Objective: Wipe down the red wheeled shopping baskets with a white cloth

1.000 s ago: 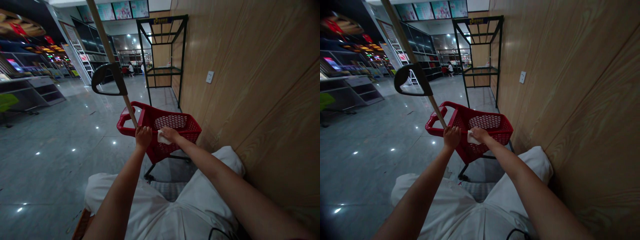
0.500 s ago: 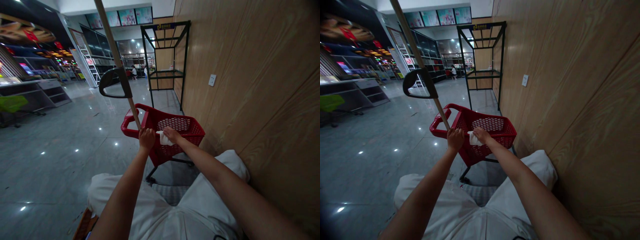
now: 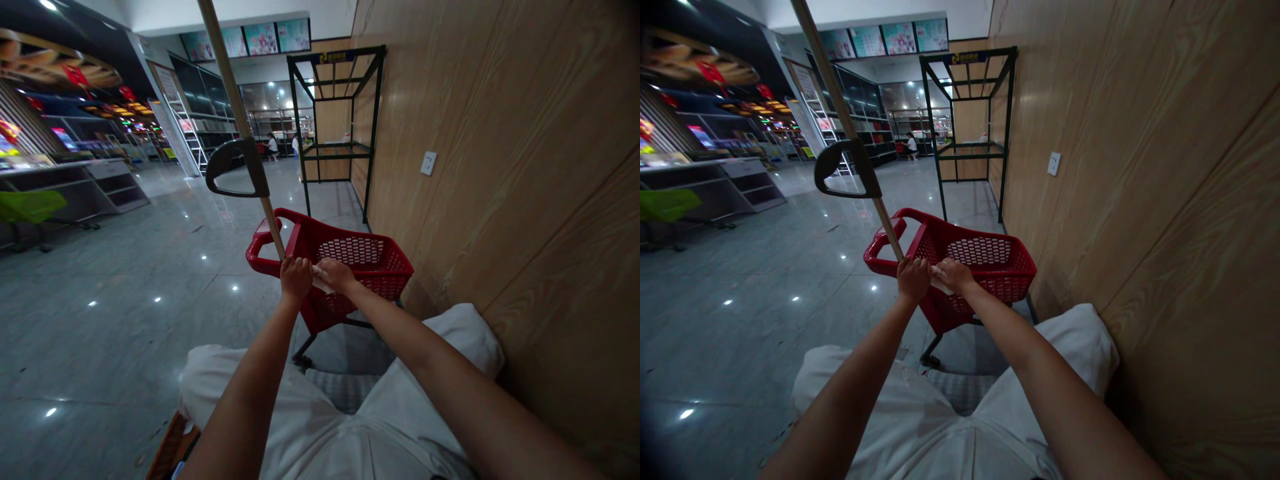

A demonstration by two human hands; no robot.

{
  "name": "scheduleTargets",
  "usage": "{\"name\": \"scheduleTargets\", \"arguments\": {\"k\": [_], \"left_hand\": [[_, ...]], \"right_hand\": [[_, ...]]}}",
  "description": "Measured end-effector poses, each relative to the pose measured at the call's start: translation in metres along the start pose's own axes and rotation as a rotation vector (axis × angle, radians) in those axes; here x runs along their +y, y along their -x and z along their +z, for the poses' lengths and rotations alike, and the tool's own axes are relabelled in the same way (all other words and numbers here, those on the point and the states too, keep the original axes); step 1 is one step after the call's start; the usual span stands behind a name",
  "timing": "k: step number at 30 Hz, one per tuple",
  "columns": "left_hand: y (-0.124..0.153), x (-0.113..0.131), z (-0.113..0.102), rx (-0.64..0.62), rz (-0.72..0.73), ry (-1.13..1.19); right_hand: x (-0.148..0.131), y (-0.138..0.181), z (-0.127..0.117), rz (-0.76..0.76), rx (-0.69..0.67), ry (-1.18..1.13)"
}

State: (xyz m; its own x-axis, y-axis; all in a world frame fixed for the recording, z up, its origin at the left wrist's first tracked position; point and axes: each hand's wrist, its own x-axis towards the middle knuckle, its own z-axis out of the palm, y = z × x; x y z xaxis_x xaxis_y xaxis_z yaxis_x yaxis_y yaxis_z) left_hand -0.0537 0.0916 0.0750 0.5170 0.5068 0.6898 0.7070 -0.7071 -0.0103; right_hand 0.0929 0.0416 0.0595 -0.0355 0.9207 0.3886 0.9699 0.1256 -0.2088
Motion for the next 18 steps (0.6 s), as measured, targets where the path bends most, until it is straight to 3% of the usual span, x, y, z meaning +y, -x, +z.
{"name": "scheduleTargets", "arguments": {"k": [4,7,9,18], "left_hand": [[0.000,-0.010,-0.004,-0.039,0.057,-0.008],[-0.001,-0.014,-0.003,-0.019,0.026,-0.041],[-0.002,-0.013,-0.001,-0.004,0.000,-0.056],[-0.007,-0.020,0.002,-0.013,0.007,-0.132]], "right_hand": [[0.036,0.026,-0.009,0.077,-0.075,0.093],[0.067,0.049,-0.015,0.129,-0.101,0.125],[0.073,0.054,-0.015,0.132,-0.103,0.132],[-0.004,-0.003,0.013,0.039,0.032,0.025]]}}
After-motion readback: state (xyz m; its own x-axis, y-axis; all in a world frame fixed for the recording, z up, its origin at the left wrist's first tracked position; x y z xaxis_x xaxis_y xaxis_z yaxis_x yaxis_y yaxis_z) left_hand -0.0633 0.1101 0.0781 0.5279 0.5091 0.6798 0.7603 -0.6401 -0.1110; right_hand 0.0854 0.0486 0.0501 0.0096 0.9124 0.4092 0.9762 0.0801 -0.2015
